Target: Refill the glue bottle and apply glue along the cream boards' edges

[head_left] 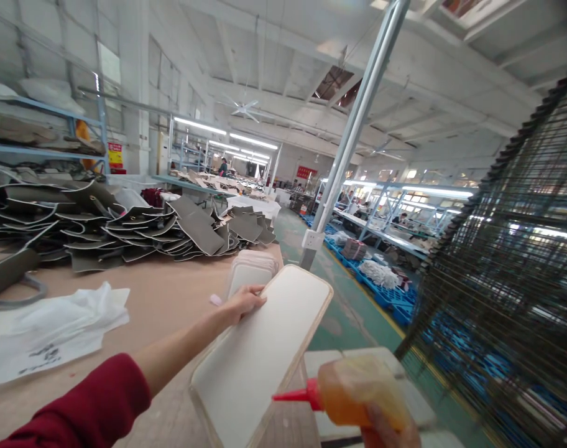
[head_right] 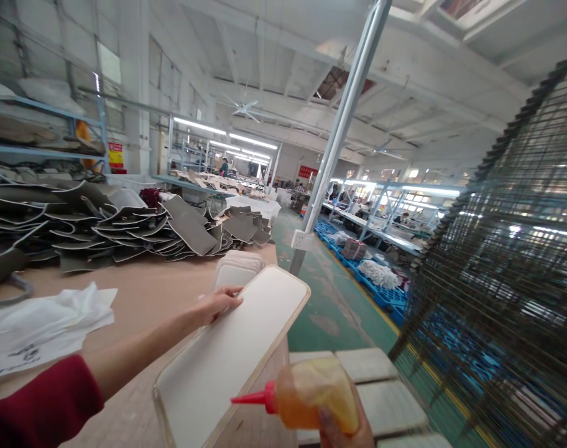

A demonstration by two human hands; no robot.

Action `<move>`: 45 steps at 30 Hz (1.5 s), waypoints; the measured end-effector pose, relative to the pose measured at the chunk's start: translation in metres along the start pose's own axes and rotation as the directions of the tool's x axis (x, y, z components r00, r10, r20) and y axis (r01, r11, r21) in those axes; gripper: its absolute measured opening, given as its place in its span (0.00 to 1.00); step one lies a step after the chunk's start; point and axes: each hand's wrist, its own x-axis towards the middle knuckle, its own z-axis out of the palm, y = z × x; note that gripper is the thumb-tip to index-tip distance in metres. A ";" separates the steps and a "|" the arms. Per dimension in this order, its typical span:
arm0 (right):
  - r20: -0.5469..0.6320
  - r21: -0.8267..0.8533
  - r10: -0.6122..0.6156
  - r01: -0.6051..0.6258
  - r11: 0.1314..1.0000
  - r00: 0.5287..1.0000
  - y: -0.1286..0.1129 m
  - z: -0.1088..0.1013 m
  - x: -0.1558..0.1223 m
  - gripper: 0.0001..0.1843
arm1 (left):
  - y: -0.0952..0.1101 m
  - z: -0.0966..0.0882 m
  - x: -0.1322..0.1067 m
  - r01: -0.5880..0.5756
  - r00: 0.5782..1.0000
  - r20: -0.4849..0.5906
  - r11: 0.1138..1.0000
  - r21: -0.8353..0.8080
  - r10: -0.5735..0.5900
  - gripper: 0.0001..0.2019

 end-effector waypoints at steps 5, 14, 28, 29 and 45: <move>-0.056 0.021 -0.225 0.227 0.974 0.973 -0.025 0.022 0.040 0.37 | -0.006 0.019 -0.006 -0.101 0.993 0.064 0.993 0.058 0.097 0.21; -0.047 -0.044 -0.184 0.182 0.982 0.982 -0.012 0.000 0.042 0.38 | -0.014 0.033 -0.014 -0.129 0.947 0.295 0.992 -0.005 0.125 0.28; -0.226 0.087 -0.216 0.241 0.967 0.950 -0.053 -0.036 0.045 0.27 | -0.004 0.049 -0.020 -0.051 0.955 0.289 0.997 -0.052 0.064 0.36; -0.232 0.085 -0.247 0.273 0.958 0.941 -0.061 -0.038 0.054 0.27 | -0.004 0.052 -0.021 -0.047 0.950 0.305 0.997 -0.055 0.061 0.36; -0.230 0.027 -0.302 0.316 0.948 0.925 -0.081 -0.075 0.051 0.31 | -0.014 0.082 -0.034 -0.022 0.945 0.323 0.997 -0.081 0.047 0.37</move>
